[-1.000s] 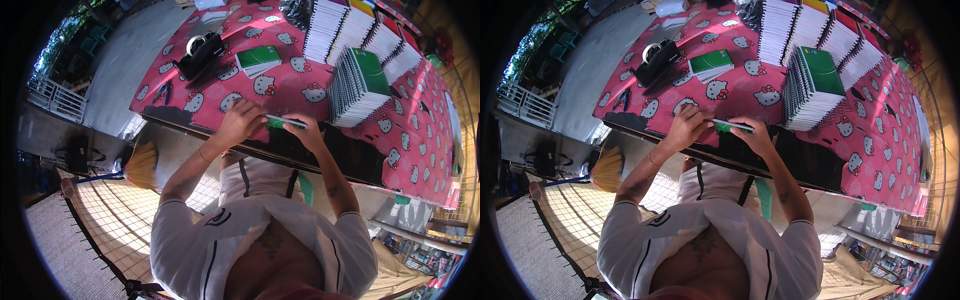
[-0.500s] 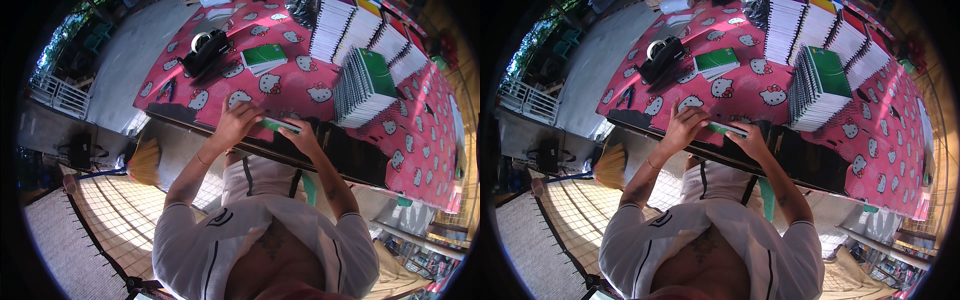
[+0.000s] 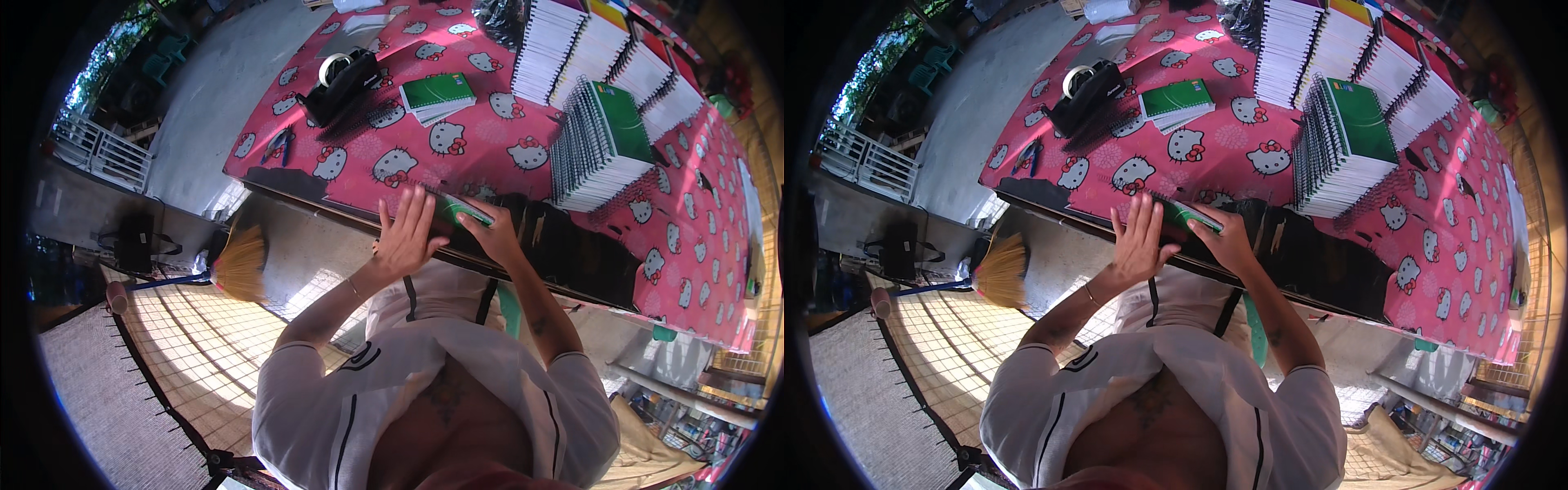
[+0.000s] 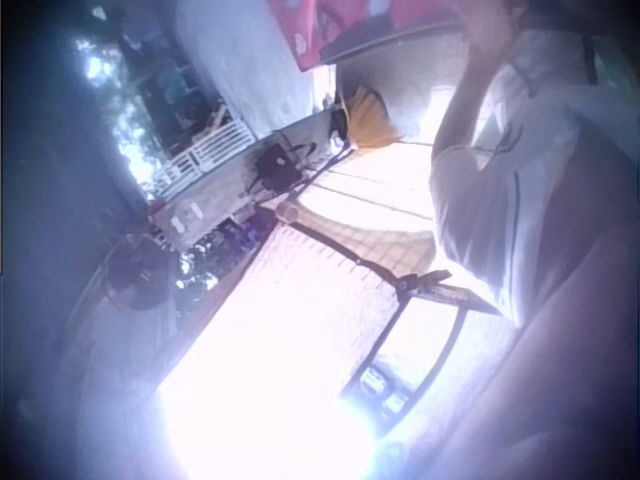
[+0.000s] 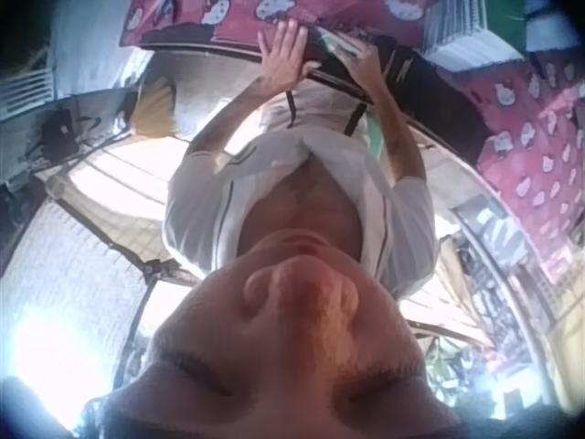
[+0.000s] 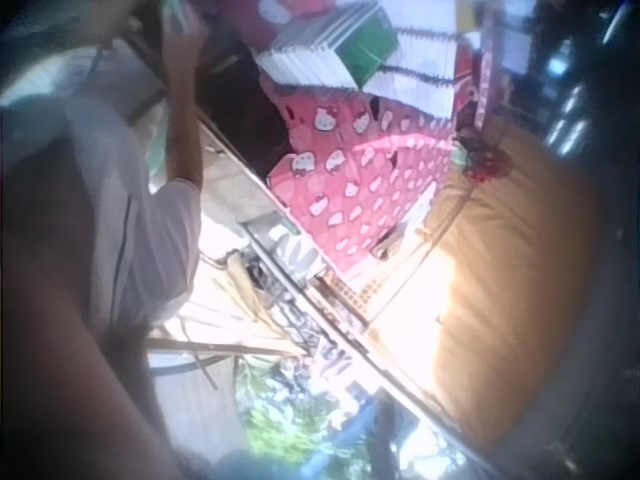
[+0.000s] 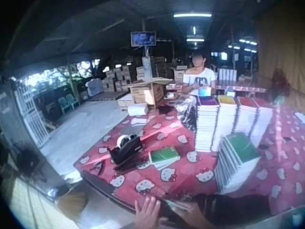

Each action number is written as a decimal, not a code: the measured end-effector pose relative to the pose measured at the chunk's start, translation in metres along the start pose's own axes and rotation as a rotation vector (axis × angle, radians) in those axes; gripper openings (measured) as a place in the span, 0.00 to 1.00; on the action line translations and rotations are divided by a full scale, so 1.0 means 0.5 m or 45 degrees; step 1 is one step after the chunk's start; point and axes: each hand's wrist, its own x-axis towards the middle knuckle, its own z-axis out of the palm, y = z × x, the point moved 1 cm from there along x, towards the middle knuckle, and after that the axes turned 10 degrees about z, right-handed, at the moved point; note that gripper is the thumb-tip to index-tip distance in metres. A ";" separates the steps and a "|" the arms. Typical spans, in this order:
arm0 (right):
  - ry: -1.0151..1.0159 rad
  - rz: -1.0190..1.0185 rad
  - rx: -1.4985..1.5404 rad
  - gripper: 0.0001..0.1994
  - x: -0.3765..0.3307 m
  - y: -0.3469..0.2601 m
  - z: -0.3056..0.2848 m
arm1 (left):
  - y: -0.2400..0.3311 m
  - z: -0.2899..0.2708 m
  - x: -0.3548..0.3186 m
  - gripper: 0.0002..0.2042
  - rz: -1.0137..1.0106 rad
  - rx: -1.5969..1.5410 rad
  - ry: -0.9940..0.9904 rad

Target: The person applies small pieces of tape to the edges of green and purple booklets by hand, then stacks the taped booklets into piles on a table.

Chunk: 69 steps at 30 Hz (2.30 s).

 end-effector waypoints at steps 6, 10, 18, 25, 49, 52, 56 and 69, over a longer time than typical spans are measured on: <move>-0.016 0.015 -0.021 0.17 0.004 0.006 -0.011 | 0.029 0.018 -0.019 0.40 0.066 -0.201 -0.164; -0.098 0.033 -0.059 0.17 0.006 -0.010 -0.017 | -0.040 -0.056 0.143 0.47 -0.013 0.145 0.090; -0.070 0.168 -0.001 0.14 0.006 -0.007 -0.021 | -0.036 -0.089 0.164 0.44 -0.006 0.078 0.064; -0.040 -0.004 -0.051 0.15 0.011 0.010 -0.026 | -0.025 -0.073 0.141 0.27 0.137 -0.126 0.132; -0.059 -0.081 -0.002 0.14 0.001 -0.044 -0.032 | -0.061 -0.119 0.177 0.14 0.324 -0.358 0.094; -0.060 -0.093 -0.034 0.14 -0.001 -0.046 -0.037 | -0.061 -0.134 0.184 0.17 0.326 -0.370 0.091; -0.072 0.045 -0.002 0.15 -0.006 -0.047 -0.046 | -0.036 -0.160 0.199 0.16 0.258 -0.304 0.226; -0.184 0.429 0.426 0.15 0.001 -0.067 -0.062 | -0.059 -0.165 0.209 0.11 0.070 -0.761 0.053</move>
